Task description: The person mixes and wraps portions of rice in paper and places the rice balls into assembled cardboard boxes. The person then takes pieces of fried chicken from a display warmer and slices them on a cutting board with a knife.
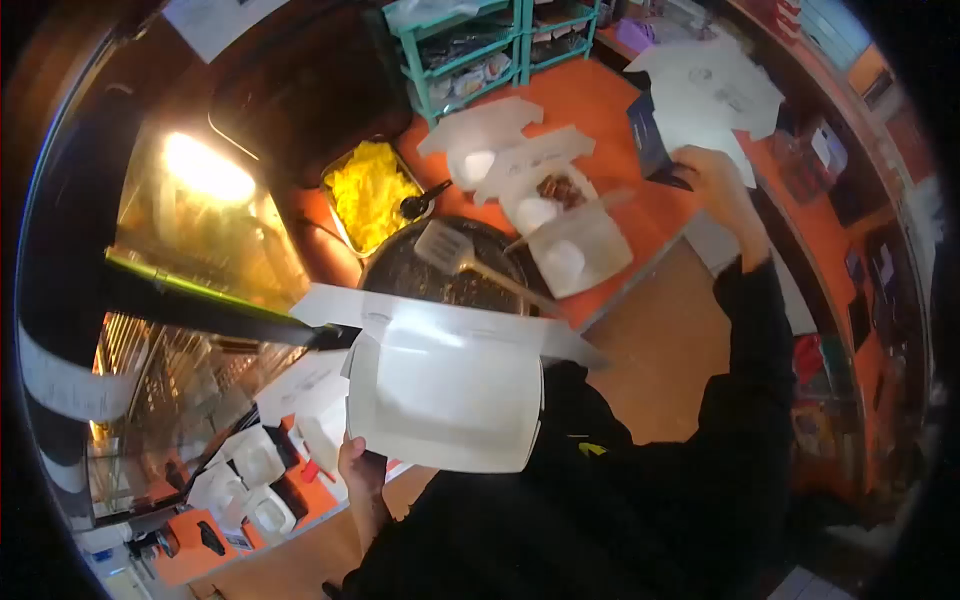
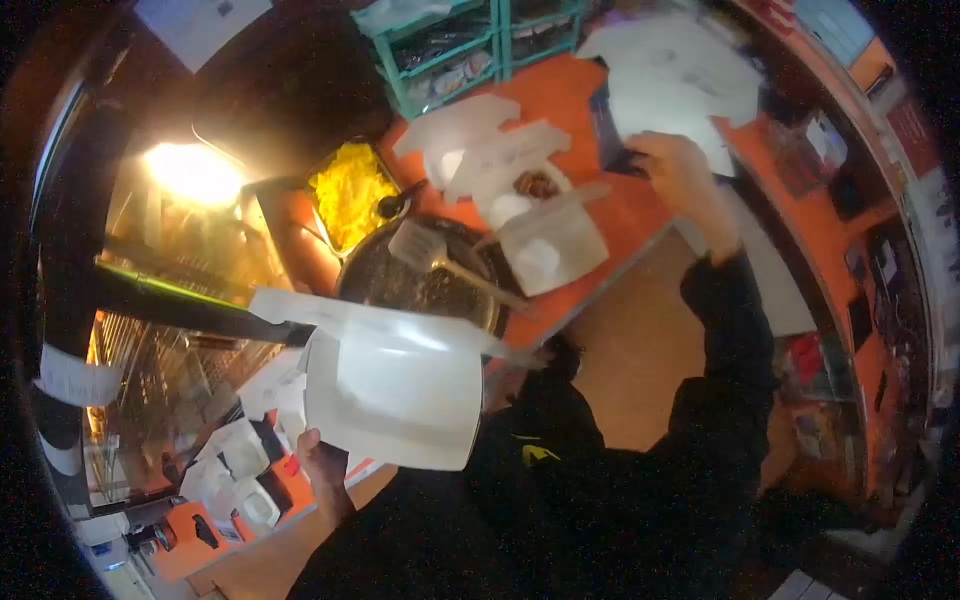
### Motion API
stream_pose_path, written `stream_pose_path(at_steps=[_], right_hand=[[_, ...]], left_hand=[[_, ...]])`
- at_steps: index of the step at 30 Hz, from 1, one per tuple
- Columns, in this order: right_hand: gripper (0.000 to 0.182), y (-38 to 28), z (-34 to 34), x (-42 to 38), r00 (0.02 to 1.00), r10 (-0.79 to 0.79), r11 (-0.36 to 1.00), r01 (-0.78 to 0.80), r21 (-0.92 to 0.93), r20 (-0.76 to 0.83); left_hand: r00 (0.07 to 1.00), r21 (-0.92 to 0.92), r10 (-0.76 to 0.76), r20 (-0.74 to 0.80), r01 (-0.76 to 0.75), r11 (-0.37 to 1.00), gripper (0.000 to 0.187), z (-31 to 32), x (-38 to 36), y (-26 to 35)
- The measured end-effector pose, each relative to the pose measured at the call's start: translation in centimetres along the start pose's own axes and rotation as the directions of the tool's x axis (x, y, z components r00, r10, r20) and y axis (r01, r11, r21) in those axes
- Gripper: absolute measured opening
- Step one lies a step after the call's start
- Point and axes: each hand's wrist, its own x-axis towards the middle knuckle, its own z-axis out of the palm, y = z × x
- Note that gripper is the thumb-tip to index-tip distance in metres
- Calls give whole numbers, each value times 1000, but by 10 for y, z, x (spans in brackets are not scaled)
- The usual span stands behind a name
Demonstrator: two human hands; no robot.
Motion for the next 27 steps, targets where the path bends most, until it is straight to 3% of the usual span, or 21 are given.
stream_pose_path(at_steps=[1, 3, 5, 7, 9, 10, 12, 14, 15, 16, 17, 18, 19, 20, 22, 24, 26, 27], right_hand=[[21, 50, 20, 25, 999, -44, 997, 43, -70, -8], [25, 126, 61, 78, 998, 20, 988, -12, -151, 52], [29, 192, 121, 134, 992, -54, 995, 63, -80, 114], [30, 212, 161, 181, 983, 26, 999, -33, 31, 184], [28, 244, 208, 223, 968, -143, 977, 172, -129, 208], [28, 256, 221, 230, 962, -161, 975, 189, -117, 220], [24, 263, 236, 240, 975, -186, 982, 182, -43, -122], [29, 263, 200, 218, 973, -153, 981, 171, 91, -174], [33, 272, 180, 199, 995, -84, 971, 69, 231, 57], [37, 276, 161, 178, 957, -42, 940, -60, 335, 288], [39, 265, 136, 154, 879, -86, 688, -288, 666, 469], [42, 257, 119, 130, 771, -212, 302, -532, 791, 600], [42, 253, 118, 112, 757, -229, 304, -541, 784, 611], [42, 245, 119, 98, 886, -139, 323, -383, 866, 443], [45, 245, 129, 98, 947, 79, 387, -316, 866, 311], [46, 275, 131, 111, 827, 347, 497, -562, 661, 442], [46, 322, 136, 125, 884, 336, 651, -468, 598, 325], [46, 348, 141, 139, 908, 312, 733, -417, 537, 280]], left_hand=[[1000, -56, -13, -17, 12, 998, 73, 17, 14, -6], [998, -78, 52, 37, -49, 996, 65, 56, 43, -23], [995, -131, 59, -81, -69, 989, 63, 99, 69, -40], [987, -163, 109, -114, -127, 978, 58, 152, 95, -54], [991, -220, 113, -68, -125, 967, 56, 209, 118, -57], [991, -240, 103, -80, -120, 963, 56, 225, 128, -64], [980, -212, 130, -148, -159, 964, 56, 264, 148, -75], [968, -143, 194, -162, -217, 966, 53, 297, 167, -86], [954, -82, 247, -169, -263, 961, 51, 311, 177, -90], [960, -108, 263, -97, -272, 956, 67, 313, 190, -98], [958, -73, 277, -70, -281, 957, 70, 326, 201, -101], [957, -46, 284, -58, -287, 957, 70, 340, 212, -105], [974, 23, 225, -31, -225, 974, 72, 346, 224, -115], [953, 166, 300, 37, -302, 939, 73, 364, 236, -116], [882, 412, 439, 172, -469, 781, 76, 400, 257, -120], [870, 503, 431, 239, -491, 711, 83, 419, 271, -119], [848, 513, 453, 274, -527, 677, 94, 431, 284, -128], [838, 598, 461, 293, -536, 595, 99, 431, 277, -123]])
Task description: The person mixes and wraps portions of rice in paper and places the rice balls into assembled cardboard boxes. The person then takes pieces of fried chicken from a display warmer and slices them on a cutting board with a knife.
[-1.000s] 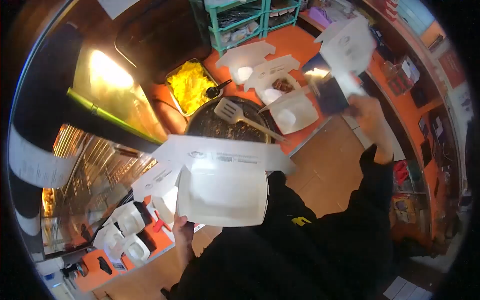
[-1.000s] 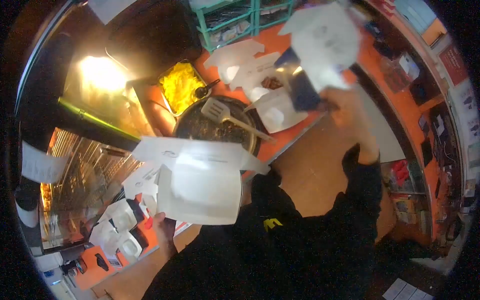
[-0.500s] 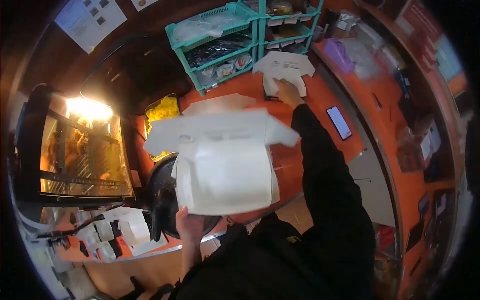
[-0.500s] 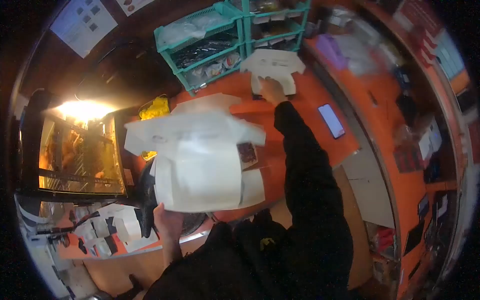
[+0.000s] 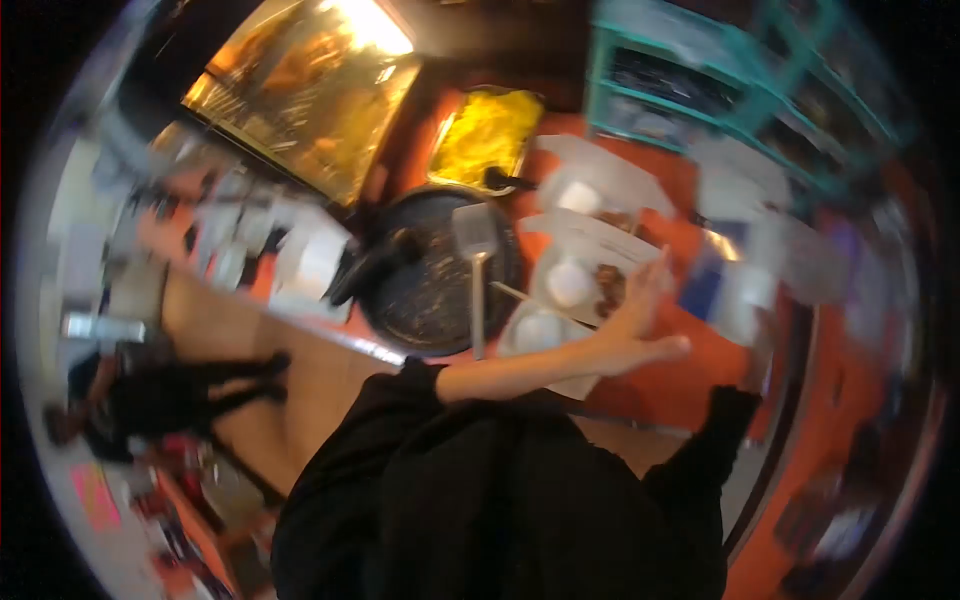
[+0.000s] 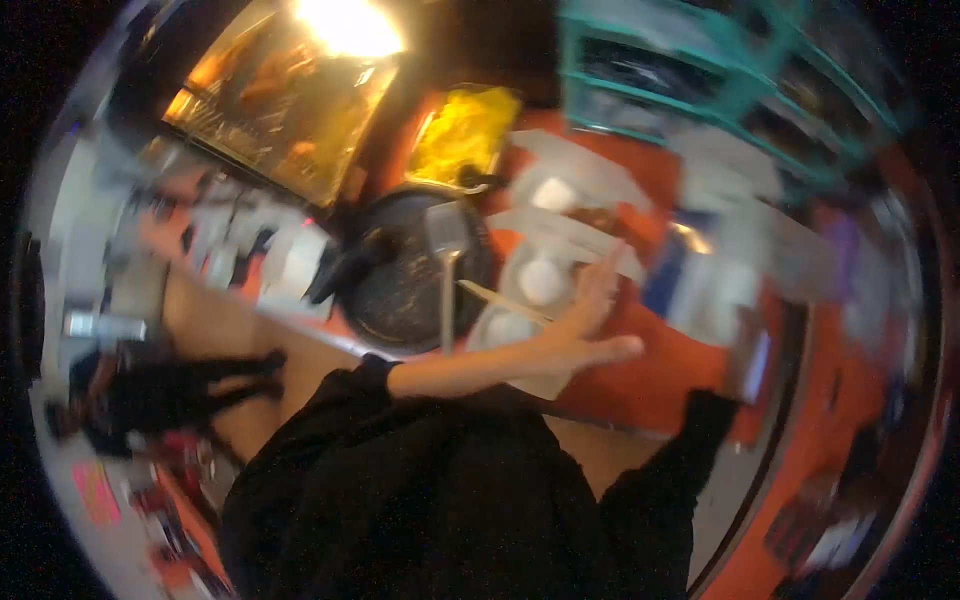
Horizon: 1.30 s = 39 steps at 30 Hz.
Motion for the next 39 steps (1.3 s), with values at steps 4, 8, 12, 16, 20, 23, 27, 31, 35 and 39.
stream_pose_path(at_steps=[4, 8, 12, 16, 20, 23, 27, 31, 35, 39], right_hand=[[45, 61, -25, 106, 973, -221, 872, 230, -432, 72], [45, 79, 1, 168, 707, -647, 358, 613, -705, 286], [42, -15, 27, 130, 937, -285, 632, 27, -775, -200], [36, -202, 125, -51, 868, -298, 940, 195, 279, 397], [29, -293, 282, -183, 381, -280, 960, 118, 254, 881], [28, -337, 398, -253, 103, -381, 856, 414, 308, 919], [37, -366, 542, -319, 116, -478, 830, 384, 405, 870], [45, -387, 626, -386, 213, -407, 913, 49, 406, 888], [32, -388, 639, -425, 201, -412, 910, 143, 389, 889], [23, -396, 631, -441, 59, -528, 653, 666, 360, 847]], left_hand=[[955, 122, 84, -284, -51, 991, 88, -55, -41, -1], [535, 248, 138, -833, 139, 959, 53, -162, -110, -31], [145, 304, 288, -947, 699, 647, 47, -326, -246, -96], [80, 153, 192, -978, 903, 402, 46, -461, -335, -152], [304, 296, -50, -951, 947, 124, 32, -542, -366, -211], [443, 425, -27, -896, 874, 237, 20, -557, -366, -201], [353, 293, 8, -936, 763, 576, 13, -541, -381, -128], [324, 276, 80, -943, 619, 735, 19, -500, -407, -74], [310, -5, -121, -943, 350, 937, 54, -456, -417, -59], [294, 103, 67, -954, 108, 989, 57, -452, -420, -82]])
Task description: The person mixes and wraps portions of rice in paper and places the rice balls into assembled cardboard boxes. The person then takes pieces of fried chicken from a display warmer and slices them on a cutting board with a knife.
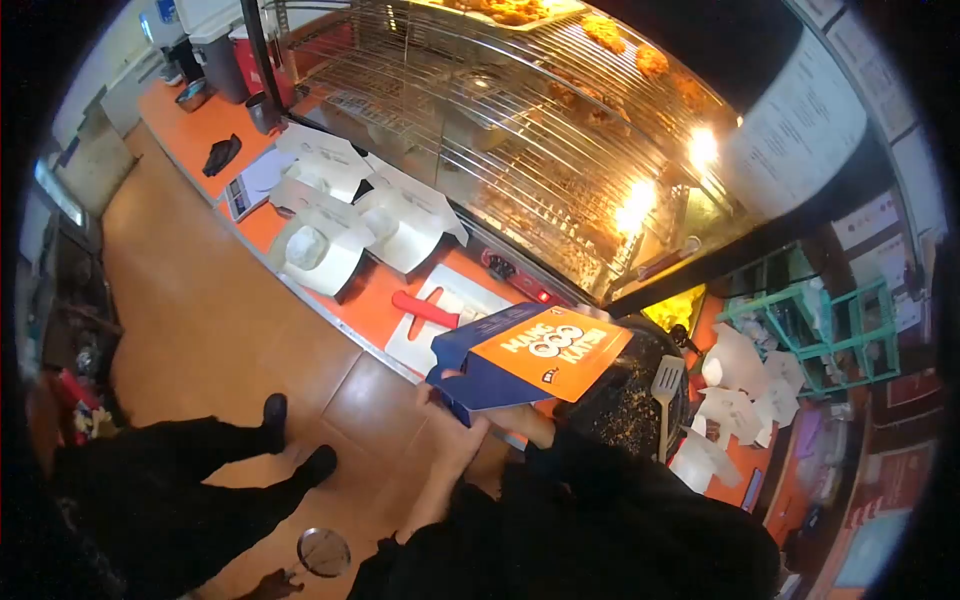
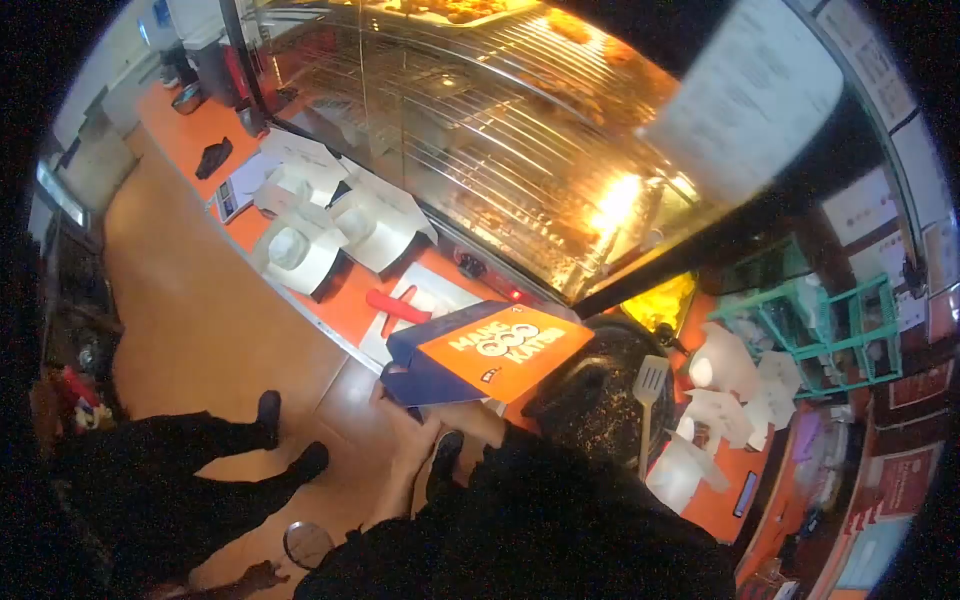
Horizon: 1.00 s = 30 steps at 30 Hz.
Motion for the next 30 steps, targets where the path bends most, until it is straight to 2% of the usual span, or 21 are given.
stream_pose_path(at_steps=[2, 5, 6, 8, 9, 11, 13, 14, 15, 16, 17, 18, 19, 21, 22, 23, 24, 25, 28, 30], right_hand=[[23, -6, -8, 5, 999, -16, 996, 20, -90, 47], [23, -14, -27, 15, 991, -74, 968, 98, -232, 107], [22, -17, -35, 17, 987, -102, 950, 133, -282, 123], [22, -18, -51, 22, 974, -166, 892, 215, -399, 153], [22, -19, -59, 22, 964, -220, 851, 265, -452, 152], [22, -17, -75, 25, 936, -315, 756, 349, -554, 158], [22, -27, -88, 32, 988, 44, 897, 25, -442, 145], [33, -47, -96, 39, 927, 286, 847, -126, -517, 242], [33, -49, -94, 39, 929, 286, 843, -126, -523, 236], [34, -51, -89, 35, 956, 269, 851, -181, -493, 114], [35, -54, -83, 29, 968, 251, 860, -229, -457, -12], [34, -31, -70, 16, 991, 112, 825, -134, -549, -74], [36, -30, -64, 11, 859, 511, 815, -494, -303, -26], [33, -36, -47, 1, 886, 424, 771, -462, -438, -188], [33, -29, -46, -3, 890, 413, 772, -455, -444, -194], [30, -14, -45, -6, 859, 500, 852, -510, -116, -109], [29, 2, -47, -9, 835, 550, 813, -537, 223, 4], [29, 19, -48, -14, 836, 549, 816, -534, 222, -7], [27, 13, -79, -6, 926, 374, 888, -373, 267, 51], [27, 24, -76, -8, 939, 340, 893, -337, 298, 43]], left_hand=[[961, -47, -164, -225, 157, 986, 63, -1, -2, -13], [958, 5, -148, -244, 154, 988, 70, -7, 1, -39], [957, -9, -165, -238, 167, 986, 70, -10, 3, -38], [996, 255, -69, -57, 82, 963, 76, -18, 14, -31], [996, 246, -73, -53, 84, 966, 76, -20, 19, -29], [999, 308, 27, -18, -20, 951, 78, -23, 29, -29], [998, 291, 62, -11, -56, 955, 77, -23, 37, -25], [996, 357, 64, 69, -84, 930, 77, -24, 41, -19], [987, 421, 61, 146, -118, 899, 77, -23, 44, -15], [987, 415, 71, 146, -126, 901, 77, -18, 46, -15], [993, 383, 89, 71, -109, 917, 72, -11, 46, -13], [995, 348, 104, -3, -97, 933, 67, -3, 46, -12], [993, 342, 115, -3, -107, 933, 67, 3, 45, -11], [992, 351, 120, -23, -104, 931, 64, 12, 44, -12], [988, 356, 150, -48, -123, 926, 62, 16, 43, -18], [985, 351, 161, -53, -133, 927, 62, 15, 46, -17], [985, 361, 174, -17, -157, 919, 62, 13, 50, -15], [983, 370, 184, 26, -181, 911, 61, 11, 53, -15], [965, 382, 253, 65, -258, 887, 63, 11, 59, -25], [952, 388, 290, 98, -305, 870, 63, 14, 62, -26]])
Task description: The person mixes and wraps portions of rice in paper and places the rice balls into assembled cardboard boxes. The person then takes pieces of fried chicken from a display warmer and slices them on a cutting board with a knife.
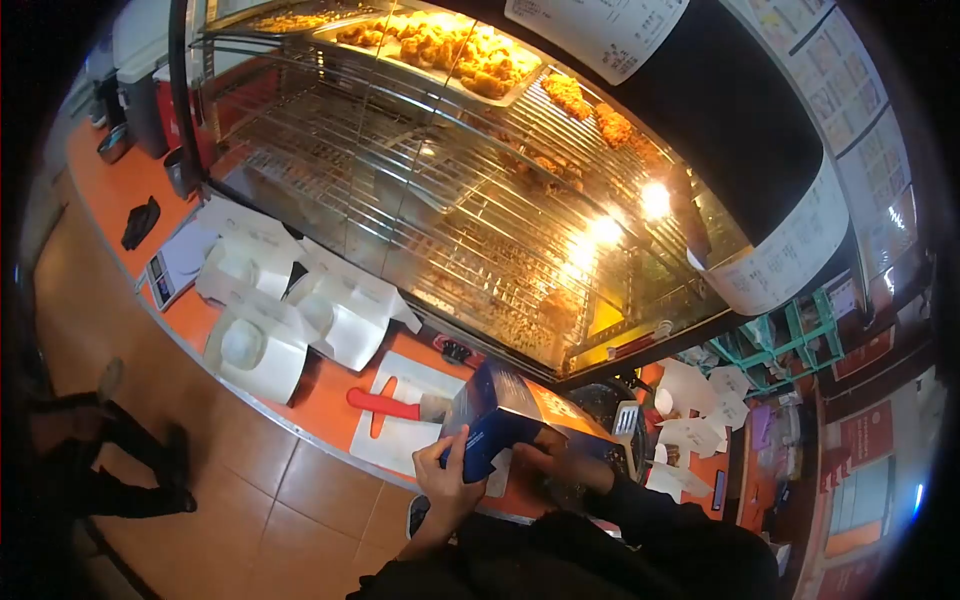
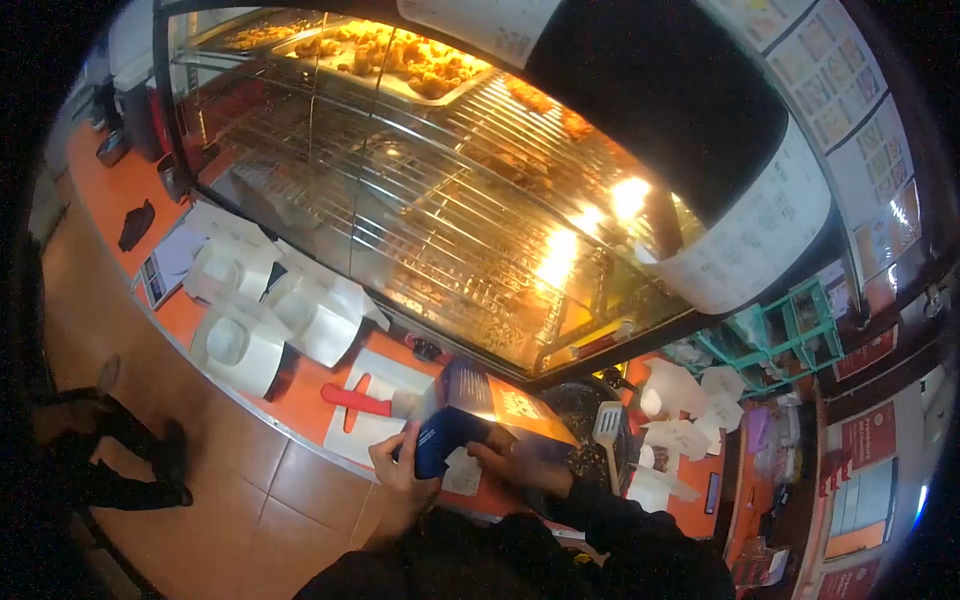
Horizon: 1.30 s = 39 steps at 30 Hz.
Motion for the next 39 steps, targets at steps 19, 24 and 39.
stream_pose_path(at_steps=[19, 24, 39], right_hand=[[29, 3, -41, 23, 974, -99, 934, 162, -317, 205], [31, -36, 4, 13, 998, 3, 958, -23, -286, -70], [24, -80, -60, -34, 995, 25, 998, -30, 49, 92]], left_hand=[[987, 10, 143, 67, -144, 990, 53, -26, 43, -11], [998, 78, 57, 11, -58, 995, 53, -20, 41, 9], [954, 122, 299, -16, -295, 948, 41, -62, 74, 70]])
